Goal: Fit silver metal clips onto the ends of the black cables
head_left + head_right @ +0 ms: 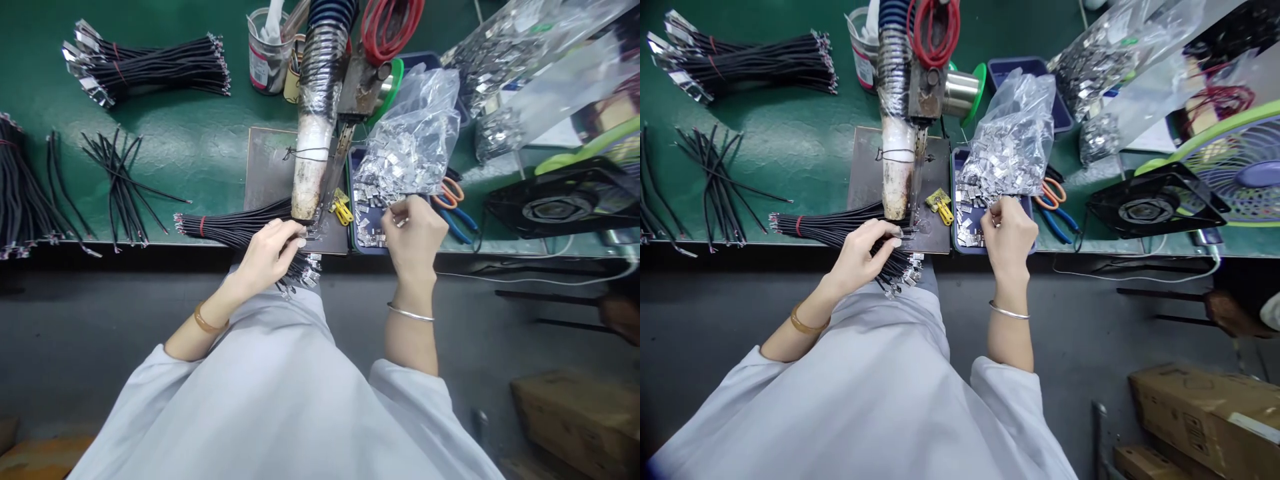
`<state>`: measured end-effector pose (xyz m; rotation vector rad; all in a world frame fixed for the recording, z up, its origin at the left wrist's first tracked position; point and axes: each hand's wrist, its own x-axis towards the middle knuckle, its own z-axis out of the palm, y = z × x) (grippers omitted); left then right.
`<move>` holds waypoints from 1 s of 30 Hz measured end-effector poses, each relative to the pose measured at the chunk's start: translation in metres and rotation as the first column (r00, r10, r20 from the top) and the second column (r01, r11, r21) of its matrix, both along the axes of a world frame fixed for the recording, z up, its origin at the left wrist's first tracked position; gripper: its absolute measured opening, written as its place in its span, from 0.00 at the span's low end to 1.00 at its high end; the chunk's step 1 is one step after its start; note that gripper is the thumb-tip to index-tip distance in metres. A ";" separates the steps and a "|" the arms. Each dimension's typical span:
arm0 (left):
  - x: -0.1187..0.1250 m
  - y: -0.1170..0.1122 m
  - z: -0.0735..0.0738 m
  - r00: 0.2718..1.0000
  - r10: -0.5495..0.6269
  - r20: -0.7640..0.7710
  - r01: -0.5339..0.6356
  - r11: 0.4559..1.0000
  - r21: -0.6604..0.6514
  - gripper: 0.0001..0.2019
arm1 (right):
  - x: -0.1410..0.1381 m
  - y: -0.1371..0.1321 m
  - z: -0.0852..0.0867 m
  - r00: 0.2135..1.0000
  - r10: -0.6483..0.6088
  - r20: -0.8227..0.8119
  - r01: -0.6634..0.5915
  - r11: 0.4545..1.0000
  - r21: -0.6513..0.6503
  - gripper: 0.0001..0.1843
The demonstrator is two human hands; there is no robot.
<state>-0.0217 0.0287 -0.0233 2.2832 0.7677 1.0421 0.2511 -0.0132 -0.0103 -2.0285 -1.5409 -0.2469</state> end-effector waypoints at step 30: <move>0.007 -0.004 0.005 0.994 -0.027 0.104 0.044 0.985 -0.164 0.07 | -0.105 -0.029 -0.005 0.550 0.357 -0.755 -0.294 0.929 0.226 0.04</move>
